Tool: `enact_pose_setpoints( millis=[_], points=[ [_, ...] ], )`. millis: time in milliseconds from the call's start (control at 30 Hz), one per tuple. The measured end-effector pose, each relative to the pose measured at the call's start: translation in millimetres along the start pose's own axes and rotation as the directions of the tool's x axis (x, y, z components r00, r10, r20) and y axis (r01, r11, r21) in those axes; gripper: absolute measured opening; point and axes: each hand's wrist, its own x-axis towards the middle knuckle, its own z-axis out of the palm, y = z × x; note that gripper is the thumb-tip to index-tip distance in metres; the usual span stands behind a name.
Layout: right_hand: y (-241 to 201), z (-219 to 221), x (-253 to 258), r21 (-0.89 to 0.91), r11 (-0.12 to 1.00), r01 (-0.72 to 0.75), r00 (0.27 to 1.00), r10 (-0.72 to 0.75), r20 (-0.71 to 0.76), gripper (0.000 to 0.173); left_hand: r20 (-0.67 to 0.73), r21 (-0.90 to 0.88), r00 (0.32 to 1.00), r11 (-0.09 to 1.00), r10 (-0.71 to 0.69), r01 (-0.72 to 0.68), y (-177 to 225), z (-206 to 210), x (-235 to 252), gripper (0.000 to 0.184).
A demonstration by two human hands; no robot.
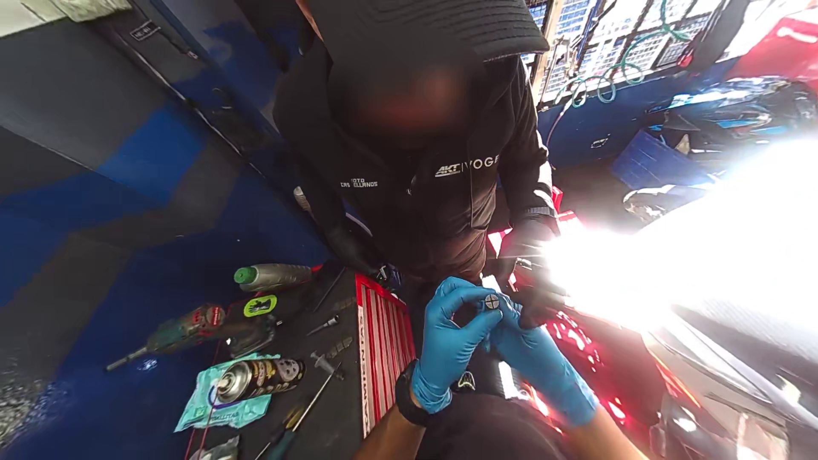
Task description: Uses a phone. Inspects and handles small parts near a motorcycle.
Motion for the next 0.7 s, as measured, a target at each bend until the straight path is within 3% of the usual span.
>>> enact_pose_setpoints(
  millis=[133, 433, 700],
  points=[
    [-0.8, 4.2, 2.2, -0.236, 0.971, 0.025, 1.0, -0.028, -0.01, 0.021, -0.005, -0.034, 1.0, 0.999, -0.015, 0.015, 2.3, -2.4, 4.2, 0.017],
    [5.3, 2.6, 5.5, 0.078, 0.994, -0.073, 0.997, 0.073, 0.003, 0.02, -0.02, -0.008, 1.0, 1.0, 0.003, -0.004, 4.7, -6.2, 7.3, 0.015],
    [8.3, 6.5, 7.6, 0.127, 0.991, -0.051, 0.996, 0.059, -0.061, 0.018, -0.022, -0.022, 1.0, 1.0, 0.004, -0.005, 9.1, -7.8, 10.6, 0.016]
  ],
)
